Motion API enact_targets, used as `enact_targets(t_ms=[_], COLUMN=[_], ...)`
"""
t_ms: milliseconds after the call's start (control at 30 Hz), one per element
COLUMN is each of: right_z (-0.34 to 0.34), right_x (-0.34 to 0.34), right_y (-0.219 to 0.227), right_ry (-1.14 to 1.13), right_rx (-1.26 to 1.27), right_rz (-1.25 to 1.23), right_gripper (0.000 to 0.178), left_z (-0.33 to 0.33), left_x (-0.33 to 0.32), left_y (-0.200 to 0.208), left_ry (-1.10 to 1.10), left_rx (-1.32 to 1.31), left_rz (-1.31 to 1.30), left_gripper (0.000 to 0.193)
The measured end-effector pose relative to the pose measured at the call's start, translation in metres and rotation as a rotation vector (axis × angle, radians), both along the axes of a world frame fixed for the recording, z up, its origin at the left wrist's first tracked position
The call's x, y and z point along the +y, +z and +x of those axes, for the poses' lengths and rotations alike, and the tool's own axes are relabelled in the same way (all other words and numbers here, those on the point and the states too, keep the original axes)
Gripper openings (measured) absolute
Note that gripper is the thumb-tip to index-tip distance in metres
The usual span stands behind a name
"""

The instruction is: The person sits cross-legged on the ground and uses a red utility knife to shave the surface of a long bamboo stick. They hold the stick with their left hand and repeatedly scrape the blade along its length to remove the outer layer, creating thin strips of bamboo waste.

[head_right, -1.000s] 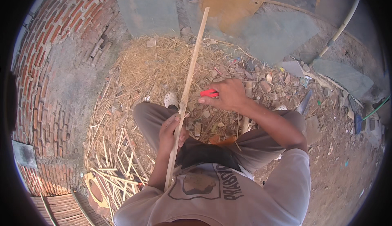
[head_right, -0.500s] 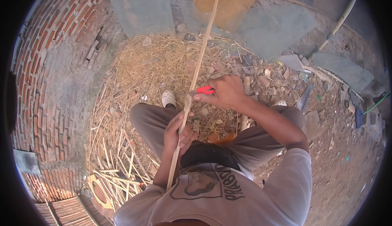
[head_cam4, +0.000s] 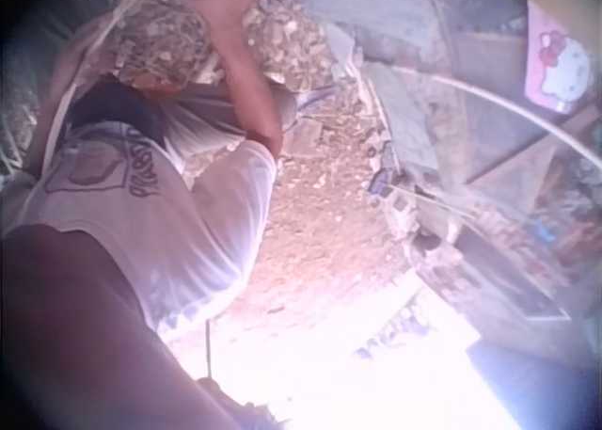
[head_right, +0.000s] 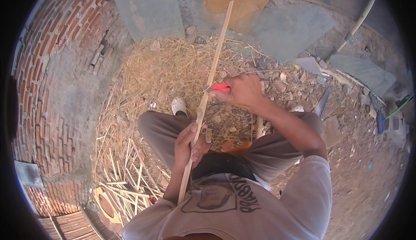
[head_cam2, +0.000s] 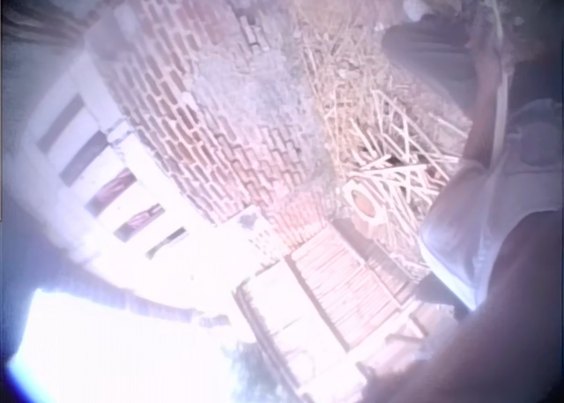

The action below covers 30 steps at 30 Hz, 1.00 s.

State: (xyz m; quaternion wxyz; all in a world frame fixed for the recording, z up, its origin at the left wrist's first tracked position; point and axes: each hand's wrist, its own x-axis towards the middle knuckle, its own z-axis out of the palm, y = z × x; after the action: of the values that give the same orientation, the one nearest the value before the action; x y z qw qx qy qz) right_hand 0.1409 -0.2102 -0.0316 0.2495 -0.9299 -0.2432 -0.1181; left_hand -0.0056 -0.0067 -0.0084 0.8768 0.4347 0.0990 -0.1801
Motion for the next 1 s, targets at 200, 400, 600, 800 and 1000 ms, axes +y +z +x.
enact_targets(t_ms=[200,400,600,800,1000], right_z=[-0.009,0.041,0.076,0.138,0.082], right_x=[0.003,-0.028,-0.053,-0.17,-0.09], right_y=[-0.004,-0.001,-0.003,-0.002,0.003], right_ry=[0.058,-0.091,-0.352,-0.893,-0.557], right_rx=[-0.026,-0.164,-0.012,0.132,0.246], right_rz=[0.033,-0.093,0.1,0.358,0.268], right_gripper=[0.068,0.069,0.073,0.091,0.082], left_z=[-0.001,-0.006,-0.022,-0.066,-0.035], left_x=[0.002,-0.001,0.0,0.007,0.02], left_y=[0.0,0.003,0.004,0.012,0.002], left_ry=[-0.004,-0.088,-0.201,-0.406,-0.137], left_rx=[0.002,-0.025,-0.045,-0.021,-0.101], left_rz=[0.107,0.065,-0.009,-0.03,0.126], left_gripper=[0.035,0.034,0.034,0.034,0.033])
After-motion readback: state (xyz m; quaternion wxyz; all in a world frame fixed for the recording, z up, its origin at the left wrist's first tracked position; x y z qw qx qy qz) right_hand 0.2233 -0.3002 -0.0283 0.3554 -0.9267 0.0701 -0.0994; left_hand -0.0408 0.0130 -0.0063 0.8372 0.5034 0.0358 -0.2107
